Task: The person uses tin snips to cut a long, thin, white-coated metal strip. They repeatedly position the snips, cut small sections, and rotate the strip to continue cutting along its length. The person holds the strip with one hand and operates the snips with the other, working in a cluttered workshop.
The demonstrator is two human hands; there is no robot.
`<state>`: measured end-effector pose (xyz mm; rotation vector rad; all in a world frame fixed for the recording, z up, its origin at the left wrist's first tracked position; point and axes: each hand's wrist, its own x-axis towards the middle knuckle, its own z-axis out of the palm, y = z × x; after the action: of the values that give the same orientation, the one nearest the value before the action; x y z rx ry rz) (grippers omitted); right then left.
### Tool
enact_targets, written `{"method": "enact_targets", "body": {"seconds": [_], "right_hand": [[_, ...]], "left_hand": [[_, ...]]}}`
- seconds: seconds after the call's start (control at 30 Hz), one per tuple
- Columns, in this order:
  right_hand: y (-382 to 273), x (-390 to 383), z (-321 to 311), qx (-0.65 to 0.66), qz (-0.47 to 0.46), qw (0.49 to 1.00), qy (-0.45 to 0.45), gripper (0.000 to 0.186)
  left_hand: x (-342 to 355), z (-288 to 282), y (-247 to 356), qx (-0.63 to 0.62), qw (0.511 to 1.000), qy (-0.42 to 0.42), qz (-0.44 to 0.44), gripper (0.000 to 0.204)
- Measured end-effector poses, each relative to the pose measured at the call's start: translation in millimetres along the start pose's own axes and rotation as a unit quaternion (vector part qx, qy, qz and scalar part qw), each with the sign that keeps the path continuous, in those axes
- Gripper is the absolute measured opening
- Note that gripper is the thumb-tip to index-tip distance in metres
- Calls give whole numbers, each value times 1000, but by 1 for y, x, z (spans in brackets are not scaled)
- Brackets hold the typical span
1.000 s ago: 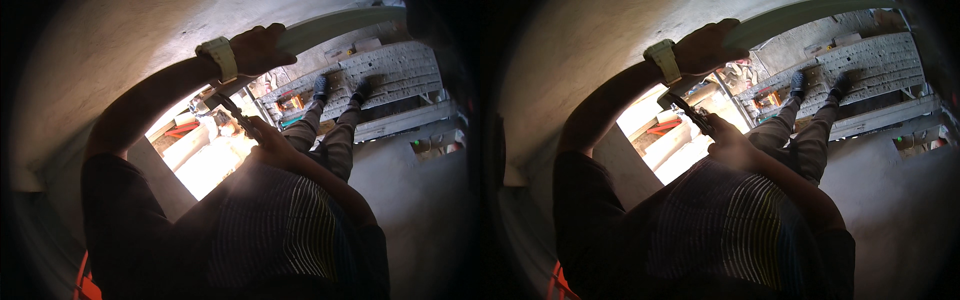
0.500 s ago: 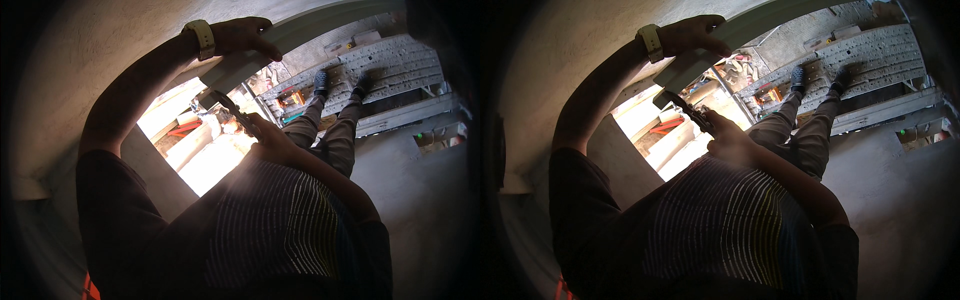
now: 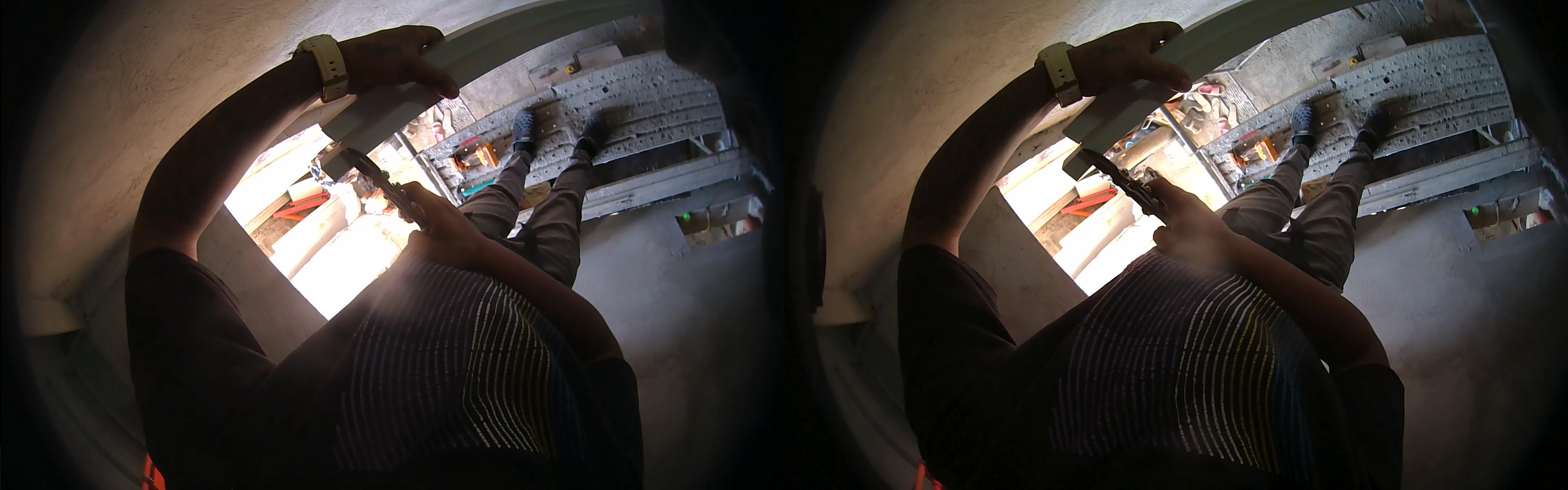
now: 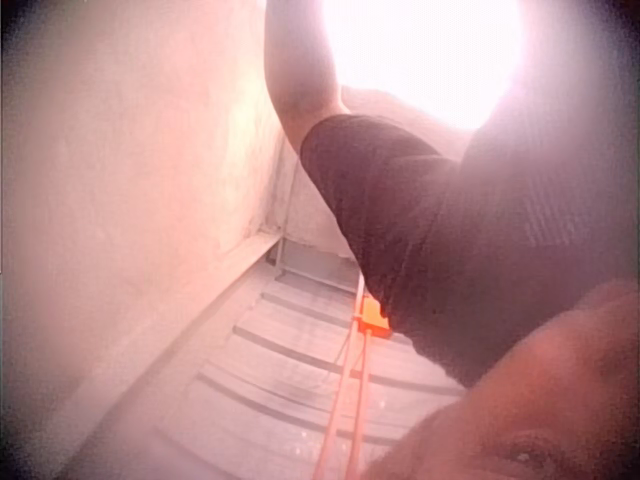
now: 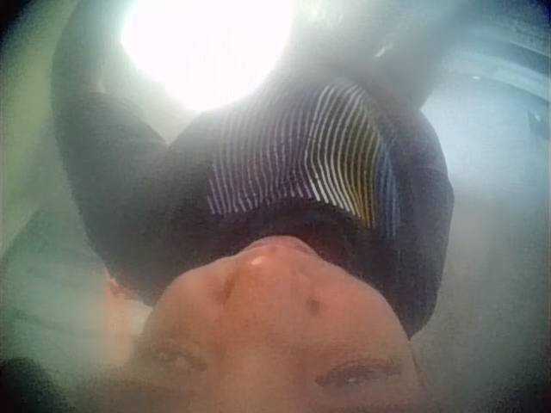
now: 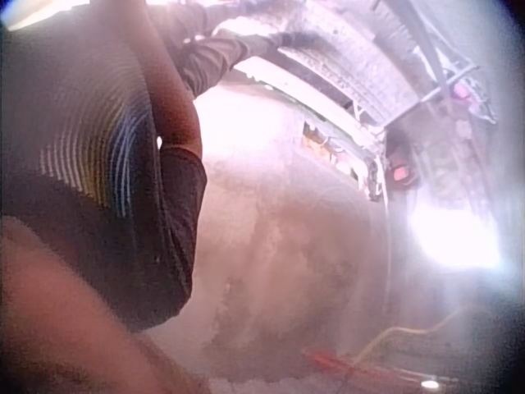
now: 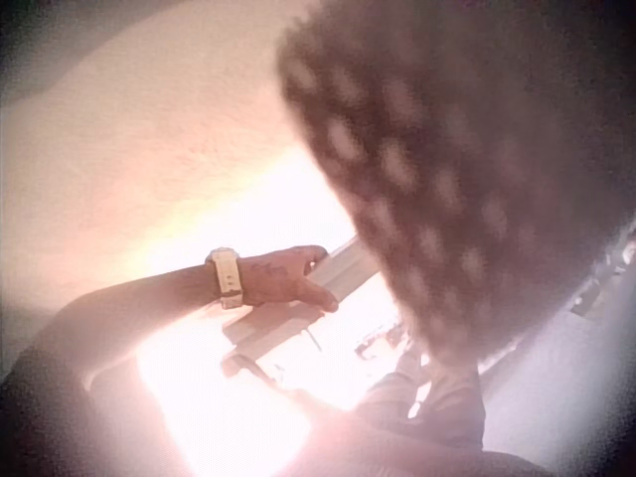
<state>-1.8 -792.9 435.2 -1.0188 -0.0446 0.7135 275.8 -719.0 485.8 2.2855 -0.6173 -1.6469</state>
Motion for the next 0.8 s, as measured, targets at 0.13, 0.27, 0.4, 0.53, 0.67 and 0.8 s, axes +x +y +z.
{"method": "enact_targets", "body": {"seconds": [0.13,0.27,0.4,0.53,0.67,0.8], "right_hand": [[2,0,4,25,43,999,5,51],[5,0,5,19,24,999,12,53],[11,2,5,-34,-9,999,27,53],[15,0,4,-6,-19,1000,15,54],[13,-2,3,-10,-14,1000,7,54],[9,-4,3,16,-20,1000,8,53]], "left_hand": [[4,2,-3,-11,1000,-4,-2,82],[4,3,-4,0,1000,2,7,83],[3,3,-2,-1,1000,-3,4,82],[3,4,0,9,1000,-2,8,83],[3,4,1,0,1000,2,13,82],[3,7,1,-21,999,19,18,79]]}}
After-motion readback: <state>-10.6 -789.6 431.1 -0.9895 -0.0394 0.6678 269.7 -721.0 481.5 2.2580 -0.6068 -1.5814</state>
